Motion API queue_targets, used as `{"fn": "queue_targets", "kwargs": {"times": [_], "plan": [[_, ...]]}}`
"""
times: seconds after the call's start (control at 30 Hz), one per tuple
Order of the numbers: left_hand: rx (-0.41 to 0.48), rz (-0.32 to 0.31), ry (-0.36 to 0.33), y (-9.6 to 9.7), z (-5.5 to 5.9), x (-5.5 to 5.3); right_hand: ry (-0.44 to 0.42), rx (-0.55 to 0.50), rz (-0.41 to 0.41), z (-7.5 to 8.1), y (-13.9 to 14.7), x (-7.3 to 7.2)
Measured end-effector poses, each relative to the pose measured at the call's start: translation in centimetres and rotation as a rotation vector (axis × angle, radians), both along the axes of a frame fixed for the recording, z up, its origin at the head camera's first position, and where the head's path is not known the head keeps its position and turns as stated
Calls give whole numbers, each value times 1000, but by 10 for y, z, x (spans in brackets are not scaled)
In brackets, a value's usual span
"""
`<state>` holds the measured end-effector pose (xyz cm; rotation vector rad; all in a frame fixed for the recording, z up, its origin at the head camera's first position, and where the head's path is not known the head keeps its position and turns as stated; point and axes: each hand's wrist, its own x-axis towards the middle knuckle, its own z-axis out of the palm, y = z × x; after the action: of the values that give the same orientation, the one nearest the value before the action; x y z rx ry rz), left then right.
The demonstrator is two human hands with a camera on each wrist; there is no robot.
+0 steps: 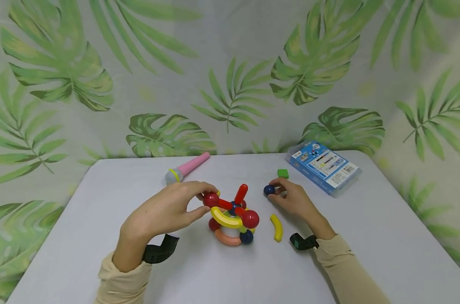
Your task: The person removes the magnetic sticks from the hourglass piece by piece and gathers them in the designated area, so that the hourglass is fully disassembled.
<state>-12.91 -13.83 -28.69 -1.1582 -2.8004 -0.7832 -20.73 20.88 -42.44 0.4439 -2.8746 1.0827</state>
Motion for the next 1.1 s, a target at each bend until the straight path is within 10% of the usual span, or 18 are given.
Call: {"fn": "queue_targets", "kwargs": {"times": [0.57,0.8,1.1], "plan": [[3,-2,12,2,3,1,199,-27,62,68,3,21],[3,9,4,3,1,2,313,-111,266,86,-23,48],[-5,26,0,2,1,3,154,-125,546,100,-36,71]]}}
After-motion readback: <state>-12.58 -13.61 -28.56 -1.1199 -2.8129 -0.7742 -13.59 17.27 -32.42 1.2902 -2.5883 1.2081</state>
